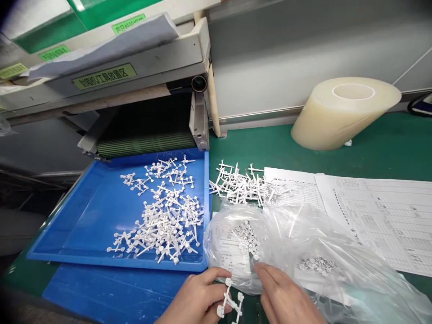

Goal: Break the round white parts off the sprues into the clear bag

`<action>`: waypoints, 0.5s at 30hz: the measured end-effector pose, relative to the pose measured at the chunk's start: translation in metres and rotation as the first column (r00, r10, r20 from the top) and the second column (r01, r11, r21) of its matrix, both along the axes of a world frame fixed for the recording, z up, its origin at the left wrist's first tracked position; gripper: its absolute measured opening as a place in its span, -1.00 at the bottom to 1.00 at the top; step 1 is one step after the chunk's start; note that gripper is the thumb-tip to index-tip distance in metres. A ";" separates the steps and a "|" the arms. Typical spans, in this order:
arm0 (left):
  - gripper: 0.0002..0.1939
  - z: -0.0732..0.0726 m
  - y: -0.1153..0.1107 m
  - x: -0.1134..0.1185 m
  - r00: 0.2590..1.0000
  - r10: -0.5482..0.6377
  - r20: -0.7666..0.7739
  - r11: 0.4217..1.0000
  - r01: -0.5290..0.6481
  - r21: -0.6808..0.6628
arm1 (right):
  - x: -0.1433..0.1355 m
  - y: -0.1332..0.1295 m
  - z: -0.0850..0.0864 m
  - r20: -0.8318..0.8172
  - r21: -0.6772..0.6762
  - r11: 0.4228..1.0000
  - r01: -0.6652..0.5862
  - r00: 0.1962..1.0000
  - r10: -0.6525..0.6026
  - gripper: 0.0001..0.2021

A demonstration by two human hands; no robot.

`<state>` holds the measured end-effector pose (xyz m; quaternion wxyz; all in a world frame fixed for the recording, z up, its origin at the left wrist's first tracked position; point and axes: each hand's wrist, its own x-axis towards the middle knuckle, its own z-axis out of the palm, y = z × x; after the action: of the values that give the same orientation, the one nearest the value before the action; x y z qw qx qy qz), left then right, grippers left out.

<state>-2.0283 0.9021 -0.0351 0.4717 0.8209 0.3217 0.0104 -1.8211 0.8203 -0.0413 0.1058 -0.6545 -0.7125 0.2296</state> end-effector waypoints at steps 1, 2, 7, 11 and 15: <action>-0.86 0.000 0.000 0.001 1.000 -0.013 -0.016 1.000 0.013 0.026 | 0.002 -0.001 -0.001 0.027 -0.003 1.000 -0.009 1.000 0.009 -0.60; -0.86 0.000 0.000 0.001 0.999 -0.024 -0.025 0.998 0.026 0.051 | 0.004 -0.002 -0.001 0.048 -0.004 1.000 -0.017 0.999 0.017 -0.60; -0.92 0.004 0.003 0.003 0.998 -0.060 -0.024 0.989 0.063 0.137 | 0.002 0.000 0.001 0.110 0.043 0.998 -0.045 0.993 0.040 -0.59; -0.88 -0.001 0.002 0.005 0.997 -0.080 0.012 0.983 0.077 0.165 | -0.013 0.021 -0.002 0.187 0.136 0.986 -0.094 0.980 0.068 -0.50; -0.92 -0.004 0.002 0.010 0.992 -0.121 -0.016 0.969 0.122 0.213 | -0.021 0.059 -0.010 0.364 0.079 0.997 -0.008 0.931 -0.021 -0.50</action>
<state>-2.0185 0.9038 -0.0395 0.3800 0.8850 0.2684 0.0149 -1.8421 0.8789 -0.0510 -0.0015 -0.6834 -0.7261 0.0755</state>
